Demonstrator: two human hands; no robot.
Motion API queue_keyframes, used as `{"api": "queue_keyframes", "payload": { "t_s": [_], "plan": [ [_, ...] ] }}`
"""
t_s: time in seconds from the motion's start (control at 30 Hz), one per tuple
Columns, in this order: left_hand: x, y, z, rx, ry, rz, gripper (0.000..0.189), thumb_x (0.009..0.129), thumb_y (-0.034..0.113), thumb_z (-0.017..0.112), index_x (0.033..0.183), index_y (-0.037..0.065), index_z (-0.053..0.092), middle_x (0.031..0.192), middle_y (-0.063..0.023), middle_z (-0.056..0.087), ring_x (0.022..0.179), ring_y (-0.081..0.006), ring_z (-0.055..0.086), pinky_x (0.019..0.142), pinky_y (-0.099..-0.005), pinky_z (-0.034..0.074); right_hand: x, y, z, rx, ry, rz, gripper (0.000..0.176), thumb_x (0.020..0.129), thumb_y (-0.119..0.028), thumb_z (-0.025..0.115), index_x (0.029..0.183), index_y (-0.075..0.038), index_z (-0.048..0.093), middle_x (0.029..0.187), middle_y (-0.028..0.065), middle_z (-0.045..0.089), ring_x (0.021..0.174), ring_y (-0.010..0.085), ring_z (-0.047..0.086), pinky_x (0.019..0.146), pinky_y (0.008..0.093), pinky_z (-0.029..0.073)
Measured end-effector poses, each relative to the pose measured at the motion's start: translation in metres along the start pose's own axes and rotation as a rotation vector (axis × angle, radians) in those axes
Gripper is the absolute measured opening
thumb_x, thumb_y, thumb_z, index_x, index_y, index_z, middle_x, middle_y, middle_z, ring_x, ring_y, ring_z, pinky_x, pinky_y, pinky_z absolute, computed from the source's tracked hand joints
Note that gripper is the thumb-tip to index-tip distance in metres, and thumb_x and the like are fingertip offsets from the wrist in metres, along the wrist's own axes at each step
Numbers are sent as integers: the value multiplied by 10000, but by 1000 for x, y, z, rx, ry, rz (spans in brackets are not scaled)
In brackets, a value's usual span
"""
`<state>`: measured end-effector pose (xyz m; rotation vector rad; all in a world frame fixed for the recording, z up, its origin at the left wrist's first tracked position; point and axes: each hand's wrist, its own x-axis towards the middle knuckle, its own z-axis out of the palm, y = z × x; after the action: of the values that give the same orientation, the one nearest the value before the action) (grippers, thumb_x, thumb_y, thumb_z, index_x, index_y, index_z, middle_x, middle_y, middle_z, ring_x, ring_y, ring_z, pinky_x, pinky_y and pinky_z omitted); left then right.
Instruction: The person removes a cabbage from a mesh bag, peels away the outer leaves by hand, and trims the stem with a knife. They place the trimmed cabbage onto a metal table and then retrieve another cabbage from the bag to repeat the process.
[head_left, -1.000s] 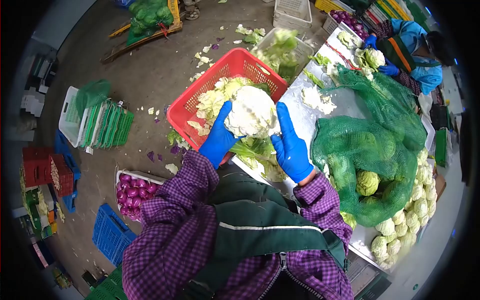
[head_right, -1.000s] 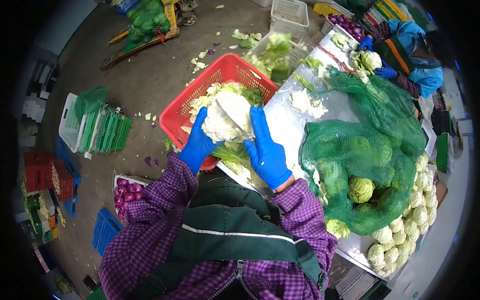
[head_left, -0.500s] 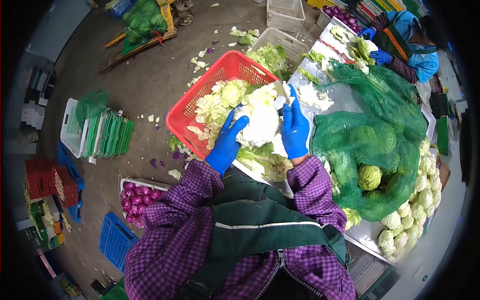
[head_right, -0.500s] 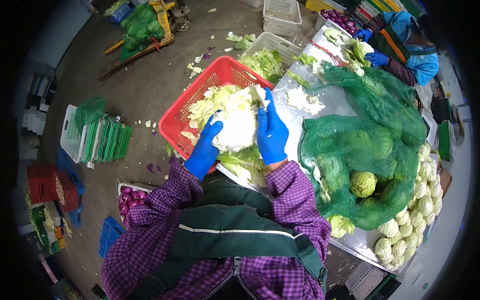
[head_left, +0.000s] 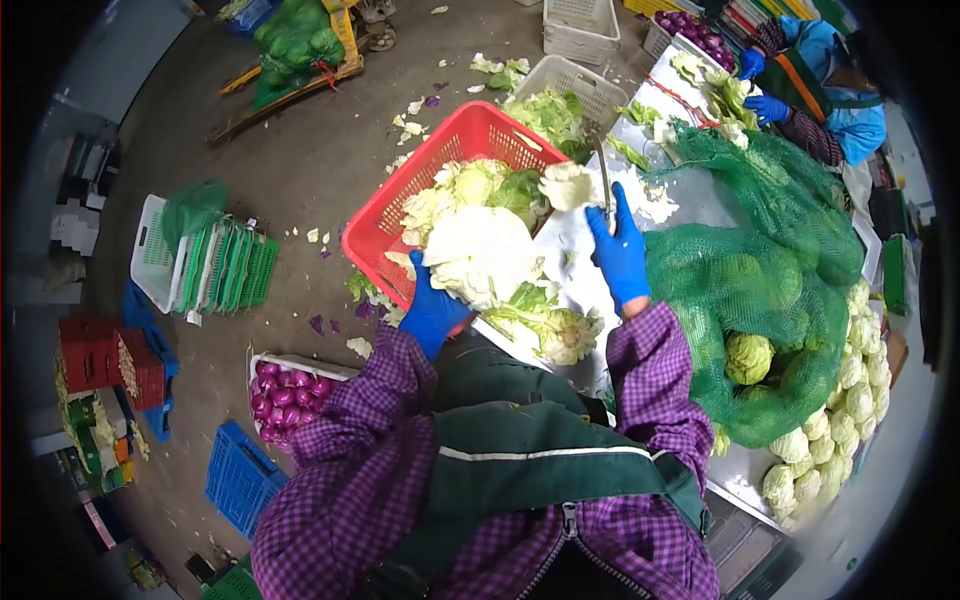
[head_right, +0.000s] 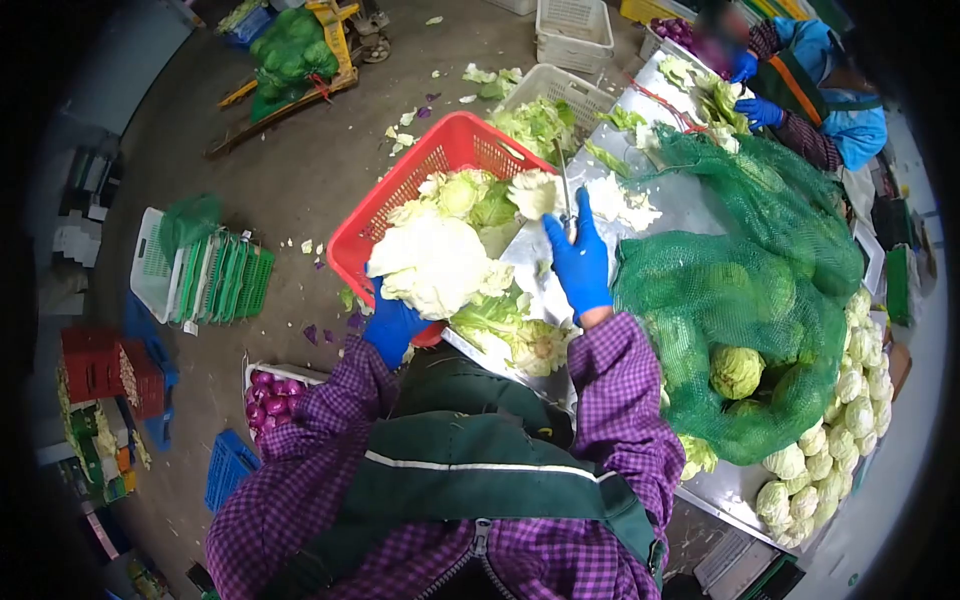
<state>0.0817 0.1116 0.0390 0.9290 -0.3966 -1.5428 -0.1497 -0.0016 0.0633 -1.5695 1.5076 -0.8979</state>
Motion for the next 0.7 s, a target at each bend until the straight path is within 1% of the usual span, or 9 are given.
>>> {"api": "queue_keyframes", "payload": {
  "t_s": [0.07, 0.1, 0.13, 0.2, 0.3, 0.4, 0.5, 0.6, 0.7],
  "plan": [
    [5, -21, -16, -1175, -801, -97, 758, 885, 645, 273, 1442, 130, 252, 1470, -143, 289, 1339, -352, 297, 1090, -552, 242, -26, -21, 3, 265, -165, 66, 743, 798, -267, 722, 1407, -63, 349, 1212, 148, 571, 1020, 146, 541, 859, 274, 450],
    [-10, 15, 22, -659, 24, -138, 551, 922, 420, 430, 1305, 24, 396, 620, 122, 492, 457, 56, 392, 770, -203, 496, -34, -29, 5, 279, -238, 43, 758, 777, -261, 741, 1399, -56, 360, 1221, 145, 568, 1029, 147, 542, 868, 276, 447],
    [-7, 3, 7, -664, 36, -142, 551, 922, 420, 430, 1305, 24, 396, 620, 122, 492, 457, 56, 392, 770, -203, 496, -48, -38, 7, 292, -319, 36, 773, 755, -254, 760, 1392, -49, 372, 1230, 141, 566, 1038, 148, 543, 877, 277, 444],
    [13, -26, -31, -1048, -815, -50, 659, 928, 516, 309, 1441, 107, 252, 1479, -148, 269, 1346, -370, 276, 1101, -553, 216, -64, -52, 17, 200, -310, -224, 778, 724, -244, 780, 1370, -35, 400, 1241, 142, 566, 1075, 174, 559, 894, 295, 449],
    [-1, 2, 13, -585, 206, -122, 642, 931, 484, 314, 1439, 97, 253, 1478, -150, 269, 1348, -372, 269, 1106, -551, 205, -74, -62, 25, 156, -235, -296, 725, 717, -237, 778, 1325, -19, 447, 1246, 161, 565, 1099, 232, 581, 911, 321, 457],
    [21, -24, -23, -863, -696, 38, 624, 930, 441, 325, 1437, 84, 254, 1477, -152, 270, 1350, -364, 269, 1113, -536, 204, -75, -64, 22, 160, -181, -351, 634, 733, -198, 761, 1281, -19, 496, 1230, 174, 572, 1087, 247, 592, 906, 324, 466],
    [10, -21, -13, -415, -348, 196, 546, 843, 139, 627, 1319, 42, 380, 1305, -135, 473, 1229, -268, 457, 989, -458, 428, -76, -66, 16, 135, -116, -376, 503, 755, -142, 730, 1208, -5, 558, 1175, 168, 607, 1054, 239, 608, 903, 326, 468],
    [-20, 2, 18, 83, -66, 80, 622, 921, 384, 410, 1435, 70, 252, 1463, -149, 295, 1342, -318, 300, 1113, -500, 237, -75, -65, 9, 355, -141, -35, 381, 783, -87, 686, 1142, 6, 600, 1087, 124, 652, 1002, 217, 621, 902, 327, 467],
    [-31, 1, 1, 747, -41, 147, 682, 889, 345, 524, 1443, 73, 233, 1461, -138, 300, 1340, -299, 303, 1097, -471, 286, -56, -49, -4, 679, -140, 236, 148, 808, -80, 653, 922, 12, 637, 707, 36, 610, 477, 68, 498, 441, 210, 417]
  ]
}}
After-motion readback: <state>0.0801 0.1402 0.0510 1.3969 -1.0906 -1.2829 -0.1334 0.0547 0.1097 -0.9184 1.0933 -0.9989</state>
